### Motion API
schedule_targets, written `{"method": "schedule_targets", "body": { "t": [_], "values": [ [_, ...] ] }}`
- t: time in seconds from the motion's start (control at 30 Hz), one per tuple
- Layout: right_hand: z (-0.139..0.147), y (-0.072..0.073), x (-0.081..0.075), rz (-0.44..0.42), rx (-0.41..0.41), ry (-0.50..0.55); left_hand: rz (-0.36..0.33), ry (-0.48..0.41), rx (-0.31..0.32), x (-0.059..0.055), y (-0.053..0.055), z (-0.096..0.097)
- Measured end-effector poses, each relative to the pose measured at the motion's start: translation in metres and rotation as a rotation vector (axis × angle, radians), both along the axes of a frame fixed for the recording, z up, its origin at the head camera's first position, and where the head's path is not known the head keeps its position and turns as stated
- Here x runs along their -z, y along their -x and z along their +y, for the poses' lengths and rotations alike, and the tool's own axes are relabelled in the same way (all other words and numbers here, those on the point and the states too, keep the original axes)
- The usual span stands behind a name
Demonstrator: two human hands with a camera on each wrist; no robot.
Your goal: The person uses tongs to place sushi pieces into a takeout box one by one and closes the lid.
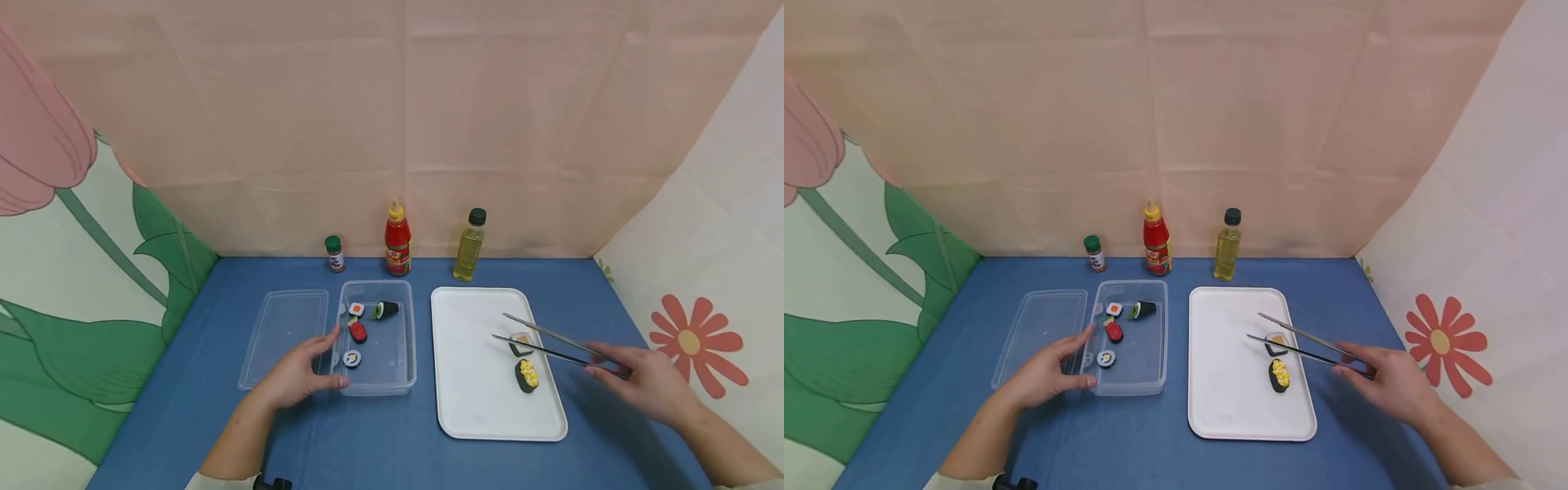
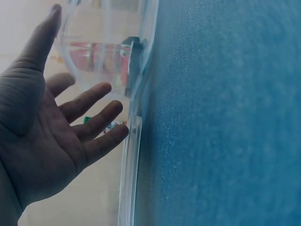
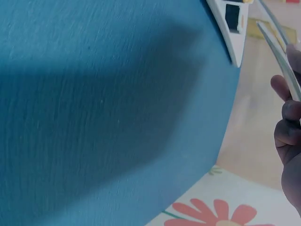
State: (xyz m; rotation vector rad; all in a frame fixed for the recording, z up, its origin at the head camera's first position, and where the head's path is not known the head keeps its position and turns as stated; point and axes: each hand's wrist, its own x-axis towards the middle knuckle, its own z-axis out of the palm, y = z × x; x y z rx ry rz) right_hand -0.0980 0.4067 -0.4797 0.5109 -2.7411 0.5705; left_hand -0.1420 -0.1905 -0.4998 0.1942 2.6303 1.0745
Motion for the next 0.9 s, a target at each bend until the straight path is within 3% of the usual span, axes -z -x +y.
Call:
{"method": "schedule_targets", "body": {
  "t": [0.4,0.9],
  "values": [
    [0.015,-0.007,0.002,-0.122,0.08,-0.057,0.009,-0.002,0.004,-0.002,-0.001,0.0],
    [0.03,-0.018,0.003,-0.126,0.109,-0.028,-0.003,-0.005,-0.004,0.001,0.0,0.001]
  ]
}}
